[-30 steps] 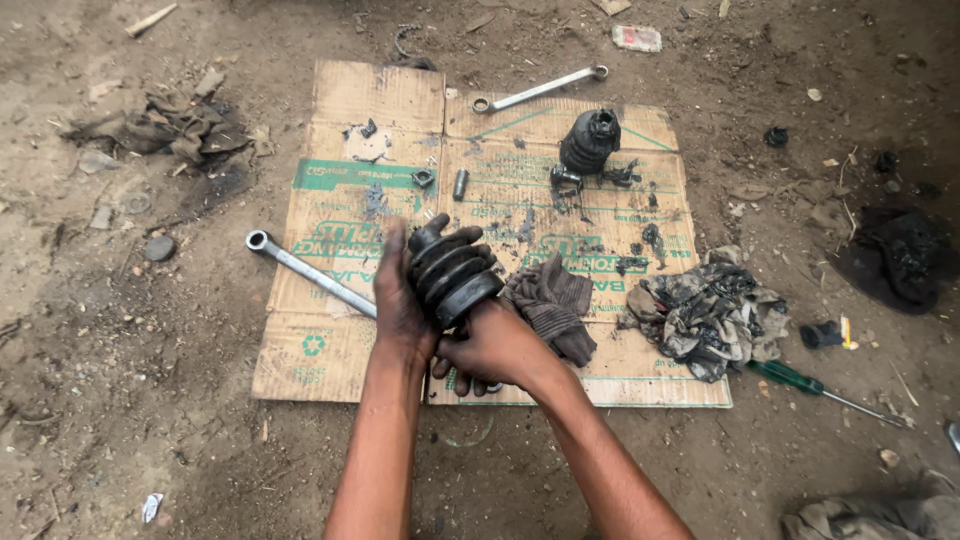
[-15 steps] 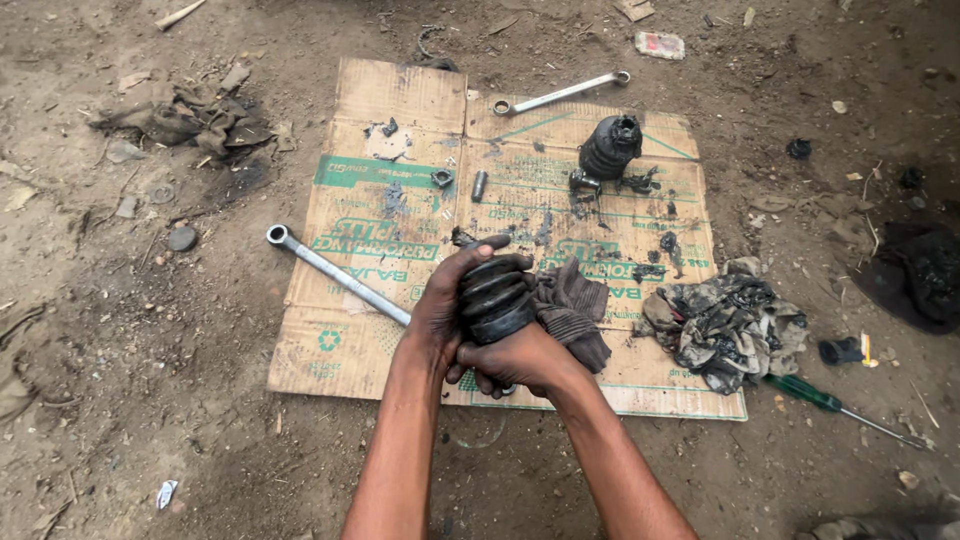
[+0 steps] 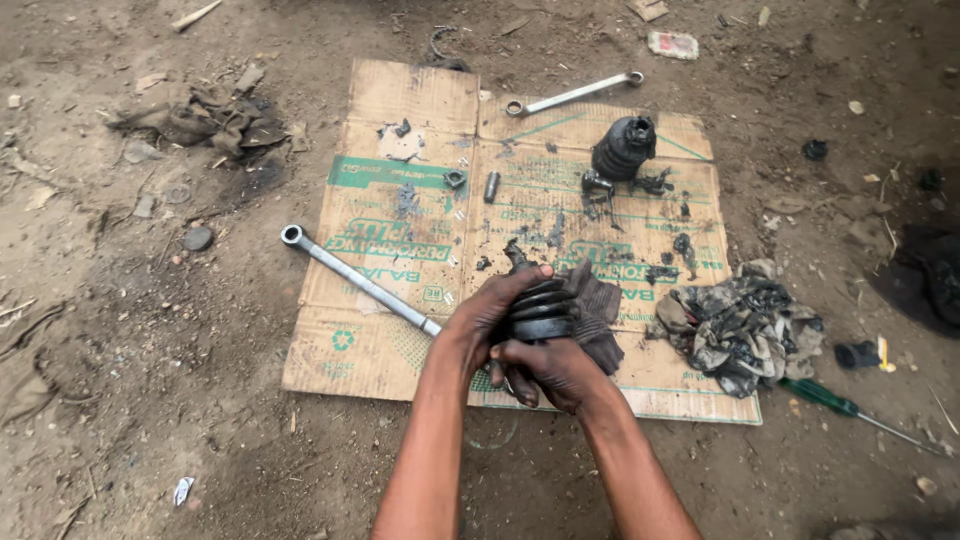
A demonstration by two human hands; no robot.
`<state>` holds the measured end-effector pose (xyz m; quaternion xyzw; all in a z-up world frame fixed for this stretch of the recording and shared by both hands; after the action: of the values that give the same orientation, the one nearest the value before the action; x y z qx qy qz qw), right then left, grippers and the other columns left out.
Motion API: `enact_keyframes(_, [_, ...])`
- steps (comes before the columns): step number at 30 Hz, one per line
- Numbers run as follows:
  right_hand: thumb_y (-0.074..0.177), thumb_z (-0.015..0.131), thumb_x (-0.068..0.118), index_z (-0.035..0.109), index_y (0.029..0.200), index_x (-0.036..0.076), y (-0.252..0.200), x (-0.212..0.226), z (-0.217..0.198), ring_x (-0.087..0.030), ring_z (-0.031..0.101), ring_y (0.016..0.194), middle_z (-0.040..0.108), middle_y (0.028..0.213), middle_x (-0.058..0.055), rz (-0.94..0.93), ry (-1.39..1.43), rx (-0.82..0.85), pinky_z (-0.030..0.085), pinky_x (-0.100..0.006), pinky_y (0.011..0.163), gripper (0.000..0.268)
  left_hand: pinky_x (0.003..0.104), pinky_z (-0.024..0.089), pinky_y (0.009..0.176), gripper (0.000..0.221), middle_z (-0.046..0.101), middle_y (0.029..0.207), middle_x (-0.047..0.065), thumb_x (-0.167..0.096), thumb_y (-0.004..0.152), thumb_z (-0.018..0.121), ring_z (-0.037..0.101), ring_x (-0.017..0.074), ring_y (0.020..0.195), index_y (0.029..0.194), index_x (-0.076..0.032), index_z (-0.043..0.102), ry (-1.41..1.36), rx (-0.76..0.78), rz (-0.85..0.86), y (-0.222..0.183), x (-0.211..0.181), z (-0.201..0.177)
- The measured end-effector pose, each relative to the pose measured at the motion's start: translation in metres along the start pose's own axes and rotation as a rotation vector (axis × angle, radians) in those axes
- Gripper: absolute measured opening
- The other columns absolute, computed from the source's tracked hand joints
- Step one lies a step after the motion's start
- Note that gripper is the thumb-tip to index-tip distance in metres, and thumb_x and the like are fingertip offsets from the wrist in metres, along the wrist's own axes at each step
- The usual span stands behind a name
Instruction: The person cleans a black rubber boot and a metal joint with a cloth and slides the boot onto the metal shaft while working on a cardboard sheet.
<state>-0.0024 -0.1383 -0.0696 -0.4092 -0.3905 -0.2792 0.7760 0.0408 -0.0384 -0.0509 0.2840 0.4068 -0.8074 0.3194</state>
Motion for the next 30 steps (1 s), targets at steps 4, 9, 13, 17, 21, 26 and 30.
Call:
enact_keyframes(4, [0.088,0.067,0.021,0.068,0.088,0.002,-0.006,-0.020,-0.013,-0.015,0.049,0.033,0.068,0.065,-0.012,0.091,0.123,-0.101,0.040,-0.029,0.032,0.019,0.032,0.063,0.070,0.070,0.076,0.102,0.014,-0.053,0.082,0.075,0.075,0.0188,0.082,0.122,0.003,0.068,0.011,-0.048,0.090,0.011,0.004,0.007])
enact_keyframes(9, [0.091,0.067,0.021,0.064,0.082,0.000,-0.027,-0.008,-0.015,-0.016,0.050,0.033,0.065,0.060,-0.013,0.046,0.202,-0.161,0.040,-0.029,0.033,0.023,0.033,0.066,0.075,0.084,0.075,0.112,0.018,-0.057,0.079,0.074,0.077,0.0224,0.093,0.133,0.004,0.053,0.055,-0.121,0.203,0.012,-0.006,0.018])
enact_keyframes(13, [0.098,0.063,0.025,0.061,0.083,-0.002,-0.040,0.019,-0.014,-0.014,0.047,0.030,0.061,0.057,-0.013,-0.181,0.493,-0.016,0.041,-0.028,0.031,0.030,0.042,0.059,0.091,0.101,0.071,0.118,0.024,-0.057,0.072,0.080,0.074,0.0294,0.105,0.144,0.001,0.039,0.231,-0.167,0.240,0.012,-0.020,0.042])
enact_keyframes(17, [0.103,0.056,0.027,0.057,0.083,-0.008,-0.049,0.027,-0.023,-0.017,0.048,0.033,0.060,0.059,-0.014,-0.255,0.559,0.082,0.044,-0.028,0.033,0.040,0.052,0.056,0.100,0.117,0.068,0.123,0.027,-0.060,0.060,0.081,0.073,0.0355,0.110,0.147,-0.005,0.026,0.188,-0.114,0.181,0.013,-0.019,0.059])
enact_keyframes(21, [0.098,0.053,0.024,0.061,0.106,-0.008,-0.063,0.037,-0.029,-0.017,0.051,0.034,0.061,0.059,-0.015,-0.372,0.523,0.087,0.046,-0.027,0.033,0.033,0.052,0.043,0.107,0.115,0.066,0.133,0.028,-0.077,0.071,0.068,0.064,0.0324,0.122,0.152,-0.005,0.031,0.266,-0.075,0.226,0.008,-0.019,0.058])
enact_keyframes(26, [0.096,0.057,0.025,0.058,0.088,-0.009,-0.063,0.025,-0.048,-0.020,0.055,0.038,0.065,0.064,-0.019,-0.251,0.380,0.026,0.048,-0.029,0.035,0.035,0.047,0.053,0.101,0.107,0.076,0.120,0.028,-0.080,0.073,0.066,0.074,0.0324,0.112,0.137,0.006,0.062,0.174,0.026,0.241,0.011,-0.021,0.063])
enact_keyframes(30, [0.089,0.065,0.021,0.063,0.093,-0.004,-0.058,0.017,-0.048,-0.017,0.053,0.036,0.066,0.064,-0.016,-0.204,0.290,-0.066,0.046,-0.028,0.034,0.025,0.045,0.062,0.096,0.105,0.072,0.119,0.028,-0.054,0.062,0.089,0.076,0.0317,0.108,0.138,0.007,0.049,0.239,-0.154,0.314,0.017,-0.020,0.067])
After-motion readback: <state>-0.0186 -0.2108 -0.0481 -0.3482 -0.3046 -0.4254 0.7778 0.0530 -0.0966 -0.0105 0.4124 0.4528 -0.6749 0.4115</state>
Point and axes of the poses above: each hand's wrist, its own y-axis towards the middle knuckle, its own z-axis out of the palm, x = y × z, the point moved 5 cm from there along y, towards the middle knuckle
